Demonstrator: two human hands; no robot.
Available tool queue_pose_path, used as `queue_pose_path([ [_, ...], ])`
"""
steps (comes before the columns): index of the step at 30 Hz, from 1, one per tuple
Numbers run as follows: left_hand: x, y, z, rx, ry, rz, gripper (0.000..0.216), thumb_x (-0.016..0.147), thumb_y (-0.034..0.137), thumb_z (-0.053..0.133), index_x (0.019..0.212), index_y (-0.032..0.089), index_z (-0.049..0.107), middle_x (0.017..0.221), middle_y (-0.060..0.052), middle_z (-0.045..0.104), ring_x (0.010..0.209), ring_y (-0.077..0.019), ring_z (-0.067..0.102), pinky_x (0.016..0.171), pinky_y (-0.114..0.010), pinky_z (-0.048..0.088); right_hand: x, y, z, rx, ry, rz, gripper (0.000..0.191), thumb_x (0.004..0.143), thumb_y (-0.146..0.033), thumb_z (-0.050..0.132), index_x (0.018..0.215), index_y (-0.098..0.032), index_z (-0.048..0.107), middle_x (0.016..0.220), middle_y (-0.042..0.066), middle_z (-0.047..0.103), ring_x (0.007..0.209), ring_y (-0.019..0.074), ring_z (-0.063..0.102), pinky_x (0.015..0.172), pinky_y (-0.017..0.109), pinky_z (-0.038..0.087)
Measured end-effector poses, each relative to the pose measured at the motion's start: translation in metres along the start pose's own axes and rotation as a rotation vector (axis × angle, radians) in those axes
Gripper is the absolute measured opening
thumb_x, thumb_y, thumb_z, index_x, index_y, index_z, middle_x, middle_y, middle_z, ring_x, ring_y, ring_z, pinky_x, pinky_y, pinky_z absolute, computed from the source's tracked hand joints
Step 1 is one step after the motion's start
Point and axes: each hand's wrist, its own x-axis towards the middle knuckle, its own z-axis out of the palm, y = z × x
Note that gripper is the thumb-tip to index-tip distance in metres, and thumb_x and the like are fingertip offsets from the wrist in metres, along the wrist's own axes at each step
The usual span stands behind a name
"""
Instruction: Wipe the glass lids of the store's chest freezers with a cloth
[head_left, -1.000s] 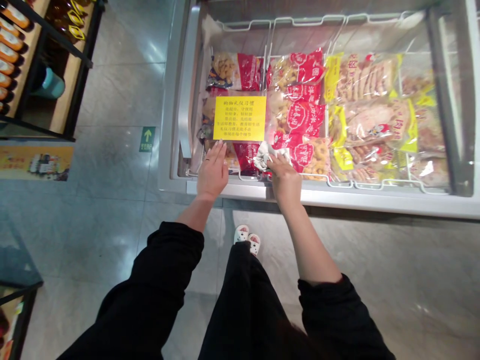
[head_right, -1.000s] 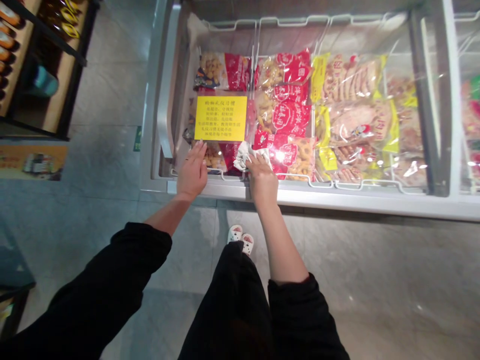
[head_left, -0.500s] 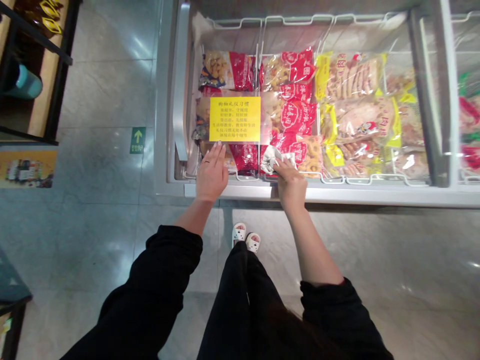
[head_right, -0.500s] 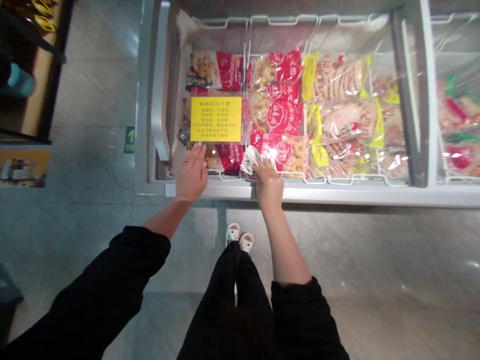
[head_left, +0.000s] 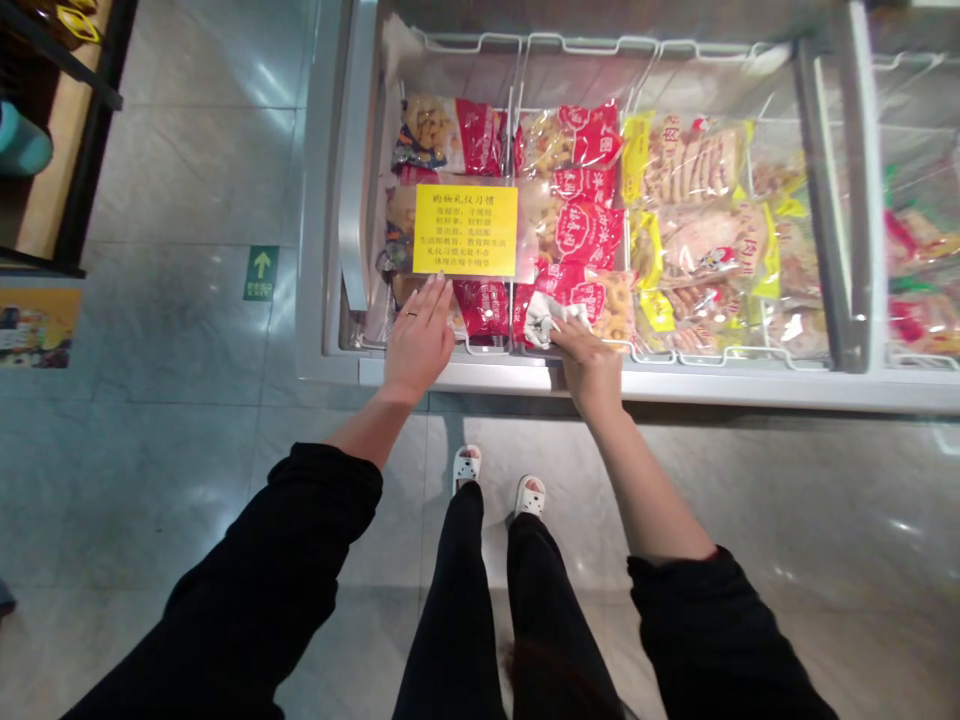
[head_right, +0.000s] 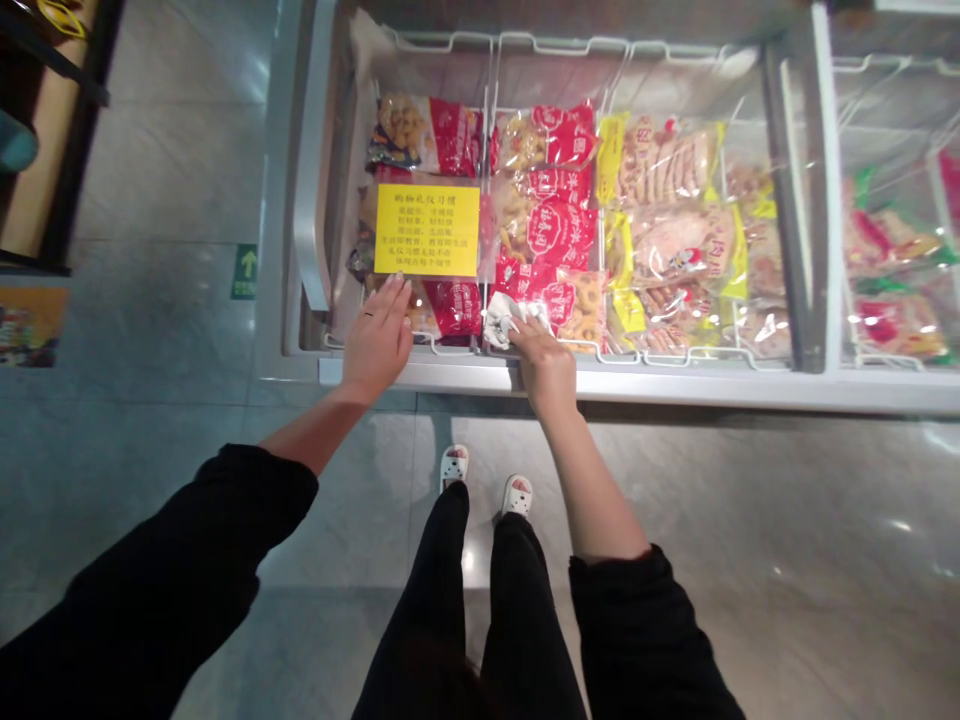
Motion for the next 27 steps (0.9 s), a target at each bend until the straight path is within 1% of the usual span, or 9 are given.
queue_pose_path([
  [3,0.000,-0.004,0.002,-0.009,0.044,-0.036,0.064,0.102,0.015,0.044,0.166,0.018,0.046,0.175,-0.009,0.046,0.164,-0.0260,0.040,0.139,-0.050,0.030,0.012,-0.013,0.022,0.028,0.078,0.053,0.045,0.094,0.000,0.053,0.113,-0.025,0.086,0.134,0.005,0.080,0.138,0.0290,0.070,0.120,0.057,0.057],
  [6,0.000,-0.006,0.003,-0.011,0.065,-0.054,0.065,0.102,0.016,0.044,0.166,0.019,0.045,0.174,-0.007,0.046,0.164,-0.0267,0.040,0.139,-0.051,0.030,0.013,-0.025,0.027,0.081,-0.026,-0.017,0.045,0.095,-0.001,0.055,0.117,-0.028,0.085,0.137,0.001,0.079,0.141,0.0264,0.068,0.122,0.057,0.056],
  [9,0.000,-0.005,0.003,0.017,0.063,-0.044,0.064,0.102,0.017,0.043,0.166,0.019,0.047,0.175,-0.008,0.046,0.164,-0.0264,0.040,0.139,-0.050,0.029,0.001,-0.021,0.011,0.112,-0.183,-0.147,0.038,0.100,-0.006,0.059,0.117,-0.028,0.085,0.140,0.001,0.078,0.141,0.0248,0.067,0.122,0.052,0.057],
  [11,0.001,-0.002,0.002,0.041,0.045,-0.024,0.064,0.101,0.017,0.044,0.165,0.017,0.048,0.175,-0.009,0.046,0.164,-0.0260,0.039,0.140,-0.049,0.028,-0.007,-0.010,-0.005,0.111,-0.226,-0.191,0.035,0.100,-0.008,0.062,0.117,-0.027,0.085,0.141,0.002,0.077,0.141,0.0247,0.068,0.120,0.048,0.058],
  [16,0.005,0.007,-0.001,0.073,-0.073,0.078,0.067,0.100,0.017,0.045,0.166,0.015,0.046,0.175,-0.012,0.045,0.165,-0.0266,0.038,0.140,-0.050,0.027,-0.008,0.017,-0.021,0.034,-0.172,-0.106,0.037,0.098,-0.005,0.062,0.116,-0.028,0.085,0.138,0.003,0.079,0.139,0.0269,0.069,0.120,0.050,0.058],
  [19,0.006,0.023,0.002,0.097,-0.073,0.090,0.067,0.100,0.017,0.045,0.167,0.014,0.044,0.176,-0.013,0.043,0.166,-0.0264,0.036,0.139,-0.050,0.027,0.004,0.016,-0.009,-0.007,-0.049,-0.004,0.041,0.097,-0.001,0.059,0.114,-0.026,0.085,0.137,0.005,0.079,0.138,0.0287,0.070,0.119,0.051,0.058],
  [22,0.007,0.050,0.013,0.093,-0.030,0.070,0.066,0.102,0.016,0.042,0.168,0.016,0.041,0.177,-0.012,0.042,0.167,-0.0252,0.034,0.140,-0.049,0.026,0.013,0.007,0.005,-0.020,0.011,0.016,0.047,0.094,0.004,0.056,0.115,-0.026,0.085,0.139,0.003,0.078,0.139,0.0275,0.069,0.120,0.051,0.058],
  [24,0.010,0.071,0.025,0.067,-0.028,0.065,0.067,0.103,0.014,0.040,0.169,0.017,0.039,0.178,-0.011,0.040,0.167,-0.0244,0.032,0.140,-0.048,0.025,0.012,0.005,0.005,-0.015,-0.029,-0.036,0.048,0.094,0.004,0.055,0.118,-0.027,0.084,0.142,0.003,0.077,0.141,0.0267,0.067,0.121,0.051,0.057],
  [27,0.016,0.096,0.042,0.043,-0.032,0.046,0.068,0.103,0.012,0.039,0.171,0.012,0.035,0.179,-0.013,0.037,0.169,-0.0261,0.029,0.141,-0.048,0.023,0.001,0.016,-0.010,0.003,-0.145,-0.143,0.044,0.097,0.001,0.056,0.118,-0.025,0.084,0.143,0.004,0.076,0.143,0.0265,0.066,0.123,0.051,0.055],
])
